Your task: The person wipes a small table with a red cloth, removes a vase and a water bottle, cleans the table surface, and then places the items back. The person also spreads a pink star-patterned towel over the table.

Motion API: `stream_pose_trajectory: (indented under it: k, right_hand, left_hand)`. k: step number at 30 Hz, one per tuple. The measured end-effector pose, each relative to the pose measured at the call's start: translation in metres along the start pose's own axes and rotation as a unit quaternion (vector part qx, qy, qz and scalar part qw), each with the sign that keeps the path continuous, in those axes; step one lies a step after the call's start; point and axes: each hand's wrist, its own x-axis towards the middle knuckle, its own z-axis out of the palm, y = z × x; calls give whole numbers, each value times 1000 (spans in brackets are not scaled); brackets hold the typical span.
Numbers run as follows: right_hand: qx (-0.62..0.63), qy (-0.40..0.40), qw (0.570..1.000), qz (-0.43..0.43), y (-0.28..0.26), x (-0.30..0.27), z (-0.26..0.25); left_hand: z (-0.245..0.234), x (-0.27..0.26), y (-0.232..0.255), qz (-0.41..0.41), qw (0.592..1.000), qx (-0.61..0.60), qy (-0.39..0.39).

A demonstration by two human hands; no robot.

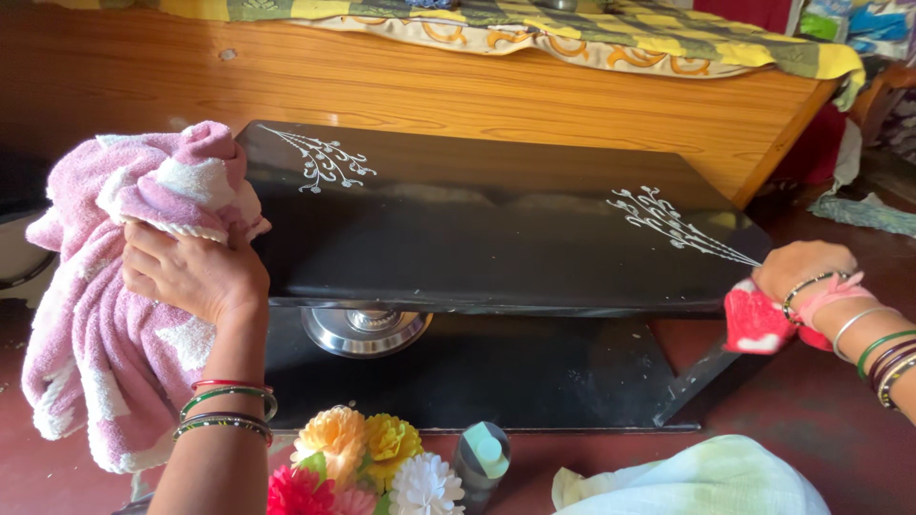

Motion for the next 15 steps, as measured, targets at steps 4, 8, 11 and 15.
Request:
stream_pose_trajectory:
  k: [4,8,11,15]
  right_hand:
    - [34,194,971,-137,-30,-55,-77]
    - [240,276,881,-300,-115,-87,-130]
    - [289,174,854,-395,-195,-93,-125]
    - [365,119,812,-438,-244,-28,-96]
  left_hand:
    - [-2,0,1,4,1000,-7,2]
    - [-2,1,1,-14,1000,-2,-8]
    - [1,1,1,-14,1000,2,-23]
    - [7,1,-4,-13,998,44,-44]
